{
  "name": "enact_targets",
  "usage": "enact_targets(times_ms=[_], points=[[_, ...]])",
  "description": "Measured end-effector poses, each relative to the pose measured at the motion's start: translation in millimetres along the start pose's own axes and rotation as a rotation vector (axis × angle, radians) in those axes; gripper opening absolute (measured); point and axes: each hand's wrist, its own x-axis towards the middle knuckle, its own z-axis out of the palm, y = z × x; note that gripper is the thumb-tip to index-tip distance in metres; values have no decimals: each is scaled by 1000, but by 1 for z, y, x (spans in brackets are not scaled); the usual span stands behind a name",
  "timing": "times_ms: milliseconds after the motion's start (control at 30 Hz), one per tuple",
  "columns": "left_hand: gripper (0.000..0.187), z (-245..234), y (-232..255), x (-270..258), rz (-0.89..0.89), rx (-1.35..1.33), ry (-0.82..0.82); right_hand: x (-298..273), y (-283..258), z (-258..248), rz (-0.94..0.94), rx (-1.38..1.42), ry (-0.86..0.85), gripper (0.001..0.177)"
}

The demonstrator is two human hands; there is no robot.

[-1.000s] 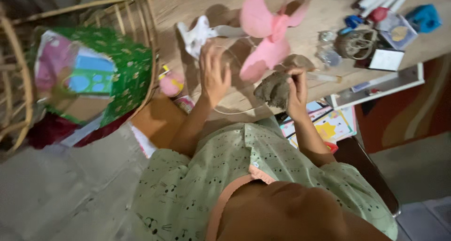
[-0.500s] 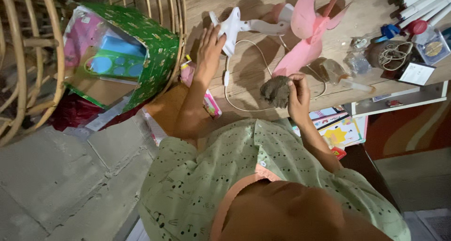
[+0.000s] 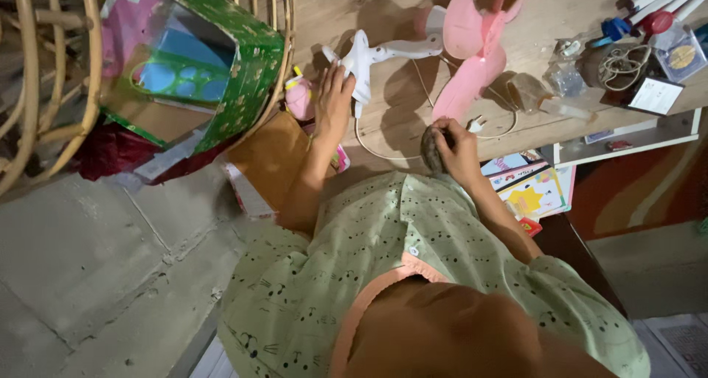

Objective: The person wipes a small pink table fan with a dark cloth. They clean the power cord, the white base, the central motor housing, and each pink blade individually. The fan remains on the table throughout.

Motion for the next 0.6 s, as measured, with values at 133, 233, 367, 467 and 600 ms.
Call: enact_targets(times_ms=[133, 233, 367, 467, 600], points=[[32, 16, 13, -25, -136, -45, 34, -12, -8, -2, -168, -171, 128, 8], [39, 34, 23, -42, -226, -233, 212, -16, -6, -4, -206, -188, 152, 10], [52, 60, 46, -65, -418, -340, 316, -23, -5, -4, -202, -224, 149, 15], [57, 70, 55, -70, -561, -279, 106, -30, -9, -2, -221, -231, 154, 17], [58, 82, 46, -64, -455, -149, 150, -40, -12, 1, -228, -245, 162, 17]])
